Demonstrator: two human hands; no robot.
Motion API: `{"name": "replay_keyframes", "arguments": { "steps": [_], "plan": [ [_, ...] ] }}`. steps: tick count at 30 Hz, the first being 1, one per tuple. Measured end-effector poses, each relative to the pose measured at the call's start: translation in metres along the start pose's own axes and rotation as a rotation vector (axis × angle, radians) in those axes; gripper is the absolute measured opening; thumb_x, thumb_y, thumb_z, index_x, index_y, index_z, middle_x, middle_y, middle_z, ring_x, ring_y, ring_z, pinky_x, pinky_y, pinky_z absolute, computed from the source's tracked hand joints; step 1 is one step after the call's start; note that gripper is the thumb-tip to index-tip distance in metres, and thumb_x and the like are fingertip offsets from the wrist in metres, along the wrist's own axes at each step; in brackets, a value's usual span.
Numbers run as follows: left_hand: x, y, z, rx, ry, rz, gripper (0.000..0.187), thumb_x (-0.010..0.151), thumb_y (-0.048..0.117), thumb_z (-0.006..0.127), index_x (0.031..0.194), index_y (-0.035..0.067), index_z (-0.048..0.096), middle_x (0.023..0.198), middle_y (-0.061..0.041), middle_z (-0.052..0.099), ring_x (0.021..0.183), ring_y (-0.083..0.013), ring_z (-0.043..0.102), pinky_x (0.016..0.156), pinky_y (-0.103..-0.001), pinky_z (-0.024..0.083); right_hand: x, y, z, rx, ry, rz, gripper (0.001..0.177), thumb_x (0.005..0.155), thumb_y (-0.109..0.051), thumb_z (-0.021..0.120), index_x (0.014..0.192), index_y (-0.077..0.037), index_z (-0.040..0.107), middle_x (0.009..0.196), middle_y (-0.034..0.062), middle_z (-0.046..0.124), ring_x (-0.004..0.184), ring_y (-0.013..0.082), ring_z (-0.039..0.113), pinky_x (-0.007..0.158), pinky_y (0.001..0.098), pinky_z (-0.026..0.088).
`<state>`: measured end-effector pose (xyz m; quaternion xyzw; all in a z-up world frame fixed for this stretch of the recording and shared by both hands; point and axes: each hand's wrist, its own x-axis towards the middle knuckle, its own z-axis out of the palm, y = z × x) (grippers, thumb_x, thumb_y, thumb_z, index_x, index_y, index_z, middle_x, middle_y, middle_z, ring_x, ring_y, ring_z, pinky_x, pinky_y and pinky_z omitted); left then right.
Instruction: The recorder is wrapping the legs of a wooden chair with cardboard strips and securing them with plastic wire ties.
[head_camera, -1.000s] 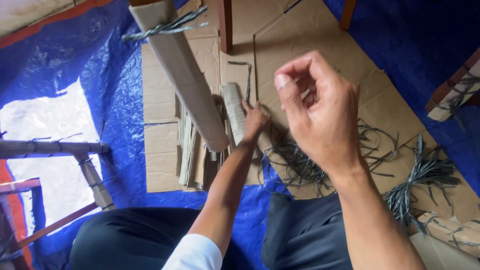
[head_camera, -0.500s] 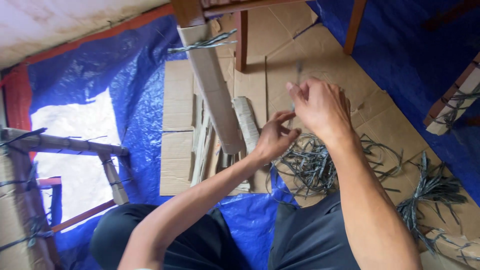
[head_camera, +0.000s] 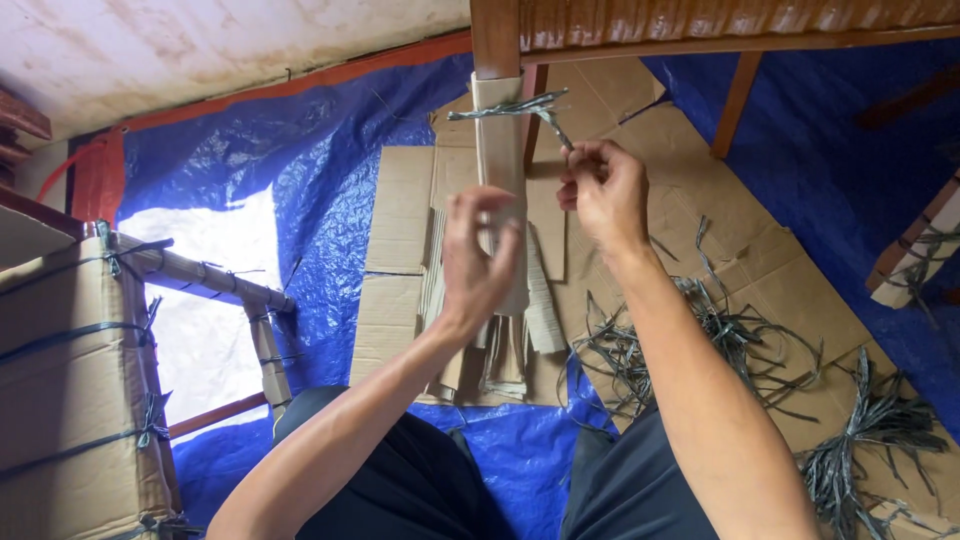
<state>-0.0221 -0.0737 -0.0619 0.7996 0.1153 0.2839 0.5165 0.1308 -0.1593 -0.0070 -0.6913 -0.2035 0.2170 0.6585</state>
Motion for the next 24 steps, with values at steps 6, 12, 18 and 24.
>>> {"name": "replay_keyframes", "arguments": {
  "steps": [6, 12, 18, 24],
  "plan": [
    [0.039, -0.025, -0.015, 0.447, 0.469, 0.24, 0.076, 0.101, 0.031, 0.076, 0.155, 0.003, 0.031, 0.136, -0.026, 0.051, 0.115, -0.0376, 0.061, 0.093, -0.046, 0.054, 0.024, 0.007, 0.012, -0.133, 0.001, -0.163, 0.013, 0.101, -0.004, 0.059, 0.106, -0.002, 0.071, 0.091, 0.0057, 0.075, 0.07, 0.0115, 0.07, 0.058, 0.0246, 0.06],
    [0.044, -0.013, -0.024, -0.093, 0.164, 0.0, 0.057, 0.107, 0.026, 0.06, 0.158, 0.011, 0.041, 0.136, -0.019, 0.069, 0.114, -0.0248, 0.073, 0.095, -0.041, 0.062, 0.026, 0.007, 0.029, -0.389, -0.08, -0.375, 0.013, 0.101, 0.002, 0.063, 0.109, -0.004, 0.072, 0.096, 0.0074, 0.077, 0.082, 0.0121, 0.074, 0.072, 0.0285, 0.06],
    [0.075, -0.03, -0.04, -0.354, 0.106, -0.144, 0.055, 0.111, 0.03, 0.049, 0.161, 0.01, 0.037, 0.149, -0.016, 0.058, 0.13, -0.0232, 0.062, 0.105, -0.037, 0.056, 0.036, 0.012, 0.035, -0.322, -0.202, -0.416, 0.034, 0.091, 0.012, 0.059, 0.117, -0.006, 0.071, 0.113, 0.0088, 0.075, 0.099, 0.0173, 0.072, 0.091, 0.0315, 0.06],
    [0.099, -0.07, -0.031, -1.067, 0.267, -0.26, 0.052, 0.104, 0.018, 0.063, 0.151, 0.004, 0.046, 0.132, -0.019, 0.061, 0.118, -0.0228, 0.064, 0.107, -0.038, 0.054, 0.034, 0.004, 0.034, -0.313, -0.247, -0.352, 0.031, 0.093, 0.011, 0.057, 0.113, -0.007, 0.072, 0.11, 0.0093, 0.075, 0.093, 0.0192, 0.072, 0.086, 0.033, 0.061]
  ]
}}
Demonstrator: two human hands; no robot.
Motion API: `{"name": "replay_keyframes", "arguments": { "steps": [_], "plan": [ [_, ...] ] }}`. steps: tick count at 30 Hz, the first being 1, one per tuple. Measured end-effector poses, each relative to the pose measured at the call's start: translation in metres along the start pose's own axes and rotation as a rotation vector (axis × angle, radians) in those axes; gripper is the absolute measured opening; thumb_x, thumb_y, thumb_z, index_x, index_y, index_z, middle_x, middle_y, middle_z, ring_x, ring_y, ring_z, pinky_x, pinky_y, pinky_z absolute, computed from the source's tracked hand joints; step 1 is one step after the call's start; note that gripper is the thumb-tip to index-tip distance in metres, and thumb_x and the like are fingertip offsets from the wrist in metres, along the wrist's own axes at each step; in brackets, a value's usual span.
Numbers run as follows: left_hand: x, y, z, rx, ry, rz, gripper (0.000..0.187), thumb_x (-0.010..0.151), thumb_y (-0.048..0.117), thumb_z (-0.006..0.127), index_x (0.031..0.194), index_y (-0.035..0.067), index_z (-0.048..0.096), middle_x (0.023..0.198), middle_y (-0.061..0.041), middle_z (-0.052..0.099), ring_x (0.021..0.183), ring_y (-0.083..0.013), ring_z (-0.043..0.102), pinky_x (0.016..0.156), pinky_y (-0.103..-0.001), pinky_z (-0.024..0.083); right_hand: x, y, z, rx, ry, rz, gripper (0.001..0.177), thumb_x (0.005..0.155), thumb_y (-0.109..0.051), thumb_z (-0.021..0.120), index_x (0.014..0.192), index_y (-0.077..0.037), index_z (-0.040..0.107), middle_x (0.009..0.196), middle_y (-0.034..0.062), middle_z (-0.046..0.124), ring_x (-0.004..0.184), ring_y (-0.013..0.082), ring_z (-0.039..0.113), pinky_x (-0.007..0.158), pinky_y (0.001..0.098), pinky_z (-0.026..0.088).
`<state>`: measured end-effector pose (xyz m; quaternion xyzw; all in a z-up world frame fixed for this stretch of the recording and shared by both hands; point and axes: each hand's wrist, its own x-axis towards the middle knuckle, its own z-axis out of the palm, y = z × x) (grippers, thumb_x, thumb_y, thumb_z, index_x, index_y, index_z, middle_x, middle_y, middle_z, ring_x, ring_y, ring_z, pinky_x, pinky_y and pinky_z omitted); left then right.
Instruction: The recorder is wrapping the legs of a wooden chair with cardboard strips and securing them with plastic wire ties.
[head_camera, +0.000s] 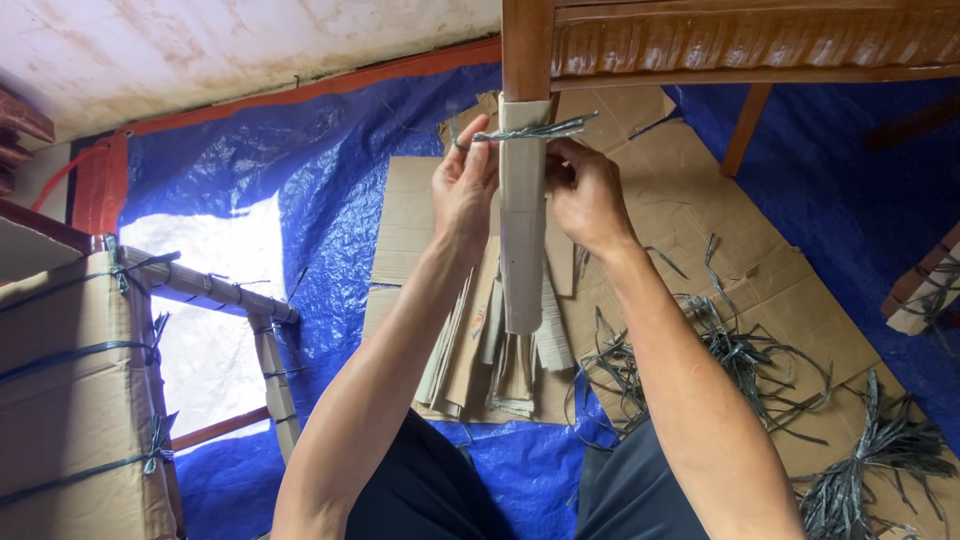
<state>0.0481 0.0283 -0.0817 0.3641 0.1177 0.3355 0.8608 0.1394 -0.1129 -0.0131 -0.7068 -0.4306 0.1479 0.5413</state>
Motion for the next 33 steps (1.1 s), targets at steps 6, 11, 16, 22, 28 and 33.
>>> {"name": "replay_keyframes", "arguments": {
  "steps": [6, 11, 16, 22, 28, 33],
  "plan": [
    [-0.022, 0.023, 0.003, 0.231, 0.136, 0.179, 0.037, 0.102, 0.03, 0.062, 0.128, 0.004, 0.068, 0.108, -0.011, 0.076, 0.095, -0.0169, 0.073, 0.091, -0.033, 0.064, -0.011, -0.01, -0.019, -0.429, -0.036, 0.249, 0.018, 0.11, -0.007, 0.047, 0.114, -0.009, 0.065, 0.097, 0.0113, 0.074, 0.068, 0.0208, 0.063, 0.061, 0.0362, 0.051],
    [-0.055, 0.046, 0.002, 0.72, 0.164, 0.425, 0.023, 0.099, 0.026, 0.066, 0.115, 0.013, 0.076, 0.105, -0.003, 0.076, 0.088, -0.0102, 0.073, 0.073, -0.026, 0.063, -0.023, -0.009, -0.026, 0.37, -0.005, 0.143, 0.021, 0.099, 0.008, 0.05, 0.104, 0.0, 0.068, 0.097, 0.0161, 0.07, 0.071, 0.0137, 0.058, 0.059, 0.0227, 0.05],
    [-0.086, 0.069, 0.03, 0.956, 0.119, 0.67, 0.018, 0.101, 0.013, 0.072, 0.118, 0.013, 0.078, 0.103, -0.005, 0.074, 0.089, -0.0114, 0.069, 0.075, -0.027, 0.057, -0.032, -0.039, -0.027, 0.527, -0.072, 0.136, 0.033, 0.093, 0.011, 0.046, 0.115, 0.0, 0.069, 0.108, 0.0163, 0.074, 0.091, 0.0177, 0.074, 0.072, 0.0278, 0.063],
    [-0.098, 0.071, 0.048, 1.039, 0.065, 0.76, 0.02, 0.097, 0.006, 0.076, 0.115, 0.012, 0.078, 0.102, -0.007, 0.075, 0.09, -0.0134, 0.073, 0.078, -0.028, 0.059, -0.035, -0.039, -0.012, 0.326, 0.093, 0.017, 0.018, 0.101, 0.003, 0.064, 0.116, -0.002, 0.072, 0.109, 0.0172, 0.077, 0.095, 0.0209, 0.077, 0.078, 0.0282, 0.067],
    [-0.103, 0.072, 0.052, 1.065, -0.006, 0.784, 0.019, 0.091, 0.004, 0.079, 0.11, 0.008, 0.078, 0.1, -0.007, 0.076, 0.088, -0.0154, 0.075, 0.078, -0.028, 0.06, -0.036, -0.039, 0.003, -0.255, 0.278, -0.512, 0.022, 0.099, 0.007, 0.068, 0.115, -0.008, 0.074, 0.112, 0.0143, 0.071, 0.099, 0.0224, 0.073, 0.085, 0.0281, 0.065],
    [-0.105, 0.07, 0.054, 1.086, -0.09, 0.803, 0.016, 0.091, 0.003, 0.079, 0.106, 0.006, 0.076, 0.103, -0.008, 0.076, 0.092, -0.0175, 0.076, 0.08, -0.029, 0.062, -0.031, -0.05, 0.009, -0.281, 0.203, -0.518, 0.019, 0.1, 0.003, 0.067, 0.116, -0.006, 0.072, 0.109, 0.0108, 0.076, 0.092, 0.0173, 0.076, 0.079, 0.0279, 0.066]
  ]
}}
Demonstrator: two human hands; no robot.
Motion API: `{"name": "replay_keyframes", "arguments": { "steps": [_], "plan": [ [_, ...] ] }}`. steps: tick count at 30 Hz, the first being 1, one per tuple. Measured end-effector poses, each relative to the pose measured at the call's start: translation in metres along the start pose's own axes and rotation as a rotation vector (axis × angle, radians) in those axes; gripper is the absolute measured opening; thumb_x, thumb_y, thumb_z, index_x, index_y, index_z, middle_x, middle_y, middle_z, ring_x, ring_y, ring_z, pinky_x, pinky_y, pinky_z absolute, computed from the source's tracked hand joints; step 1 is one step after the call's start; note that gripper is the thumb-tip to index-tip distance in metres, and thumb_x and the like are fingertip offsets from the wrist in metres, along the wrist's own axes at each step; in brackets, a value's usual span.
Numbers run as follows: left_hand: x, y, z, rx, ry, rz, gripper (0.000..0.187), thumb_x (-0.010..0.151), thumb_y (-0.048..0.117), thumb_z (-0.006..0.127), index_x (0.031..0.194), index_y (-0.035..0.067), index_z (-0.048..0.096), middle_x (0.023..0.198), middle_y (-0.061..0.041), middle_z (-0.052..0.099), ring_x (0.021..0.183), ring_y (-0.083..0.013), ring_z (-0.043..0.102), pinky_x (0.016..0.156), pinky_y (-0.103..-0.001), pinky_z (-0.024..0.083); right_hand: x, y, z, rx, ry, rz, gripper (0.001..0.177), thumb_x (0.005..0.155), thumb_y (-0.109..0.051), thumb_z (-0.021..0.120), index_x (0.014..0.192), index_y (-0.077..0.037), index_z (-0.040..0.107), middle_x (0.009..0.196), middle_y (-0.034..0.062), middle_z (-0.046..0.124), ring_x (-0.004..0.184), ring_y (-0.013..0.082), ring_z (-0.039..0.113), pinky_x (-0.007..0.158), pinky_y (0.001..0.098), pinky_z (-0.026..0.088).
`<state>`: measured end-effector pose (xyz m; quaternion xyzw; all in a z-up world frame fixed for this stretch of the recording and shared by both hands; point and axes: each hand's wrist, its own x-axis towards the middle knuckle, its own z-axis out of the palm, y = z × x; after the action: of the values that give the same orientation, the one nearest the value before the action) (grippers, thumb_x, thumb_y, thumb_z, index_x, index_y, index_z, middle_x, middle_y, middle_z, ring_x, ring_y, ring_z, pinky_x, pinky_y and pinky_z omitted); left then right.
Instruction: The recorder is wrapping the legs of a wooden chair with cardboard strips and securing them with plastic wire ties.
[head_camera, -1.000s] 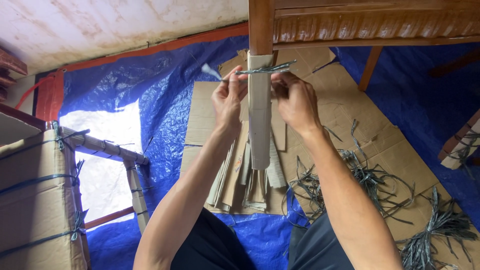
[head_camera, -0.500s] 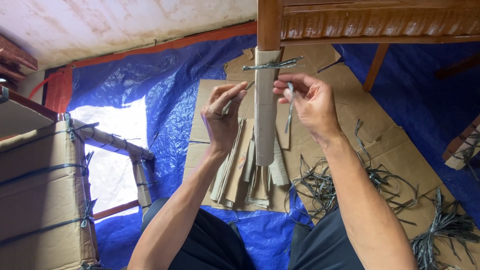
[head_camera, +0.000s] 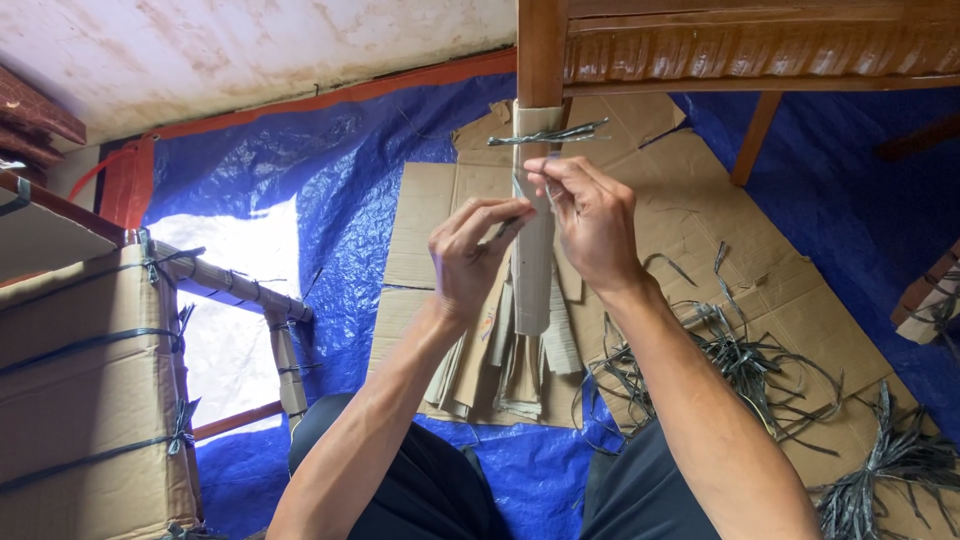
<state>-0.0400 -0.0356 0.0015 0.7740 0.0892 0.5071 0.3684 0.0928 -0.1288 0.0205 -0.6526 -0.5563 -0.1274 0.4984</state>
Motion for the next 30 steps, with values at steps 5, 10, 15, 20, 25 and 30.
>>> {"name": "replay_keyframes", "arguments": {
  "steps": [5, 10, 15, 20, 25, 30],
  "plan": [
    [-0.001, -0.001, 0.004, 0.025, -0.075, 0.065, 0.02, 0.088, 0.001, 0.078, 0.107, 0.007, 0.077, 0.103, -0.008, 0.075, 0.089, -0.0191, 0.074, 0.076, -0.03, 0.06, 0.01, -0.01, 0.004, 0.183, 0.012, 0.28, 0.012, 0.1, -0.012, 0.07, 0.106, -0.002, 0.067, 0.091, 0.0059, 0.076, 0.081, 0.0139, 0.076, 0.068, 0.0262, 0.065],
    [0.002, 0.0, 0.008, 0.015, -0.028, 0.041, 0.022, 0.087, 0.001, 0.08, 0.108, 0.008, 0.077, 0.101, -0.008, 0.074, 0.089, -0.0181, 0.074, 0.075, -0.03, 0.061, 0.01, -0.001, 0.005, -0.004, -0.046, 0.081, 0.006, 0.099, -0.008, 0.072, 0.102, -0.003, 0.073, 0.091, 0.0076, 0.076, 0.081, 0.0165, 0.075, 0.07, 0.0282, 0.063],
    [0.01, 0.003, 0.008, -0.01, 0.033, 0.089, 0.022, 0.089, 0.001, 0.079, 0.109, 0.007, 0.076, 0.104, -0.007, 0.074, 0.093, -0.0199, 0.074, 0.081, -0.031, 0.061, 0.012, -0.003, -0.001, -0.073, -0.123, -0.125, 0.02, 0.093, 0.006, 0.064, 0.11, 0.0, 0.073, 0.1, 0.013, 0.073, 0.092, 0.0222, 0.073, 0.081, 0.0313, 0.064],
    [0.031, 0.006, 0.0, 0.046, 0.05, 0.178, 0.018, 0.095, 0.006, 0.079, 0.111, 0.008, 0.074, 0.108, -0.006, 0.075, 0.099, -0.02, 0.073, 0.087, -0.032, 0.059, 0.005, 0.011, 0.003, -0.075, -0.173, -0.079, 0.006, 0.101, 0.0, 0.066, 0.099, -0.002, 0.071, 0.096, 0.0102, 0.071, 0.087, 0.0211, 0.072, 0.078, 0.0322, 0.062],
    [0.041, -0.015, -0.012, 0.079, -0.068, 0.102, 0.023, 0.11, 0.005, 0.053, 0.127, 0.008, 0.068, 0.105, -0.009, 0.07, 0.095, -0.0187, 0.067, 0.084, -0.035, 0.055, 0.008, 0.001, -0.004, 0.048, -0.178, 0.045, 0.011, 0.104, -0.01, 0.065, 0.103, -0.003, 0.074, 0.096, 0.0091, 0.072, 0.083, 0.0185, 0.07, 0.072, 0.0307, 0.059],
    [0.037, -0.027, -0.011, 0.208, -0.349, -0.187, 0.033, 0.098, 0.007, 0.049, 0.122, 0.012, 0.07, 0.093, -0.006, 0.064, 0.069, -0.0198, 0.06, 0.062, -0.037, 0.053, 0.005, 0.006, -0.006, 0.117, -0.249, 0.142, 0.012, 0.103, -0.012, 0.065, 0.102, -0.005, 0.074, 0.098, 0.0072, 0.072, 0.077, 0.0145, 0.069, 0.069, 0.0246, 0.061]
  ]
}}
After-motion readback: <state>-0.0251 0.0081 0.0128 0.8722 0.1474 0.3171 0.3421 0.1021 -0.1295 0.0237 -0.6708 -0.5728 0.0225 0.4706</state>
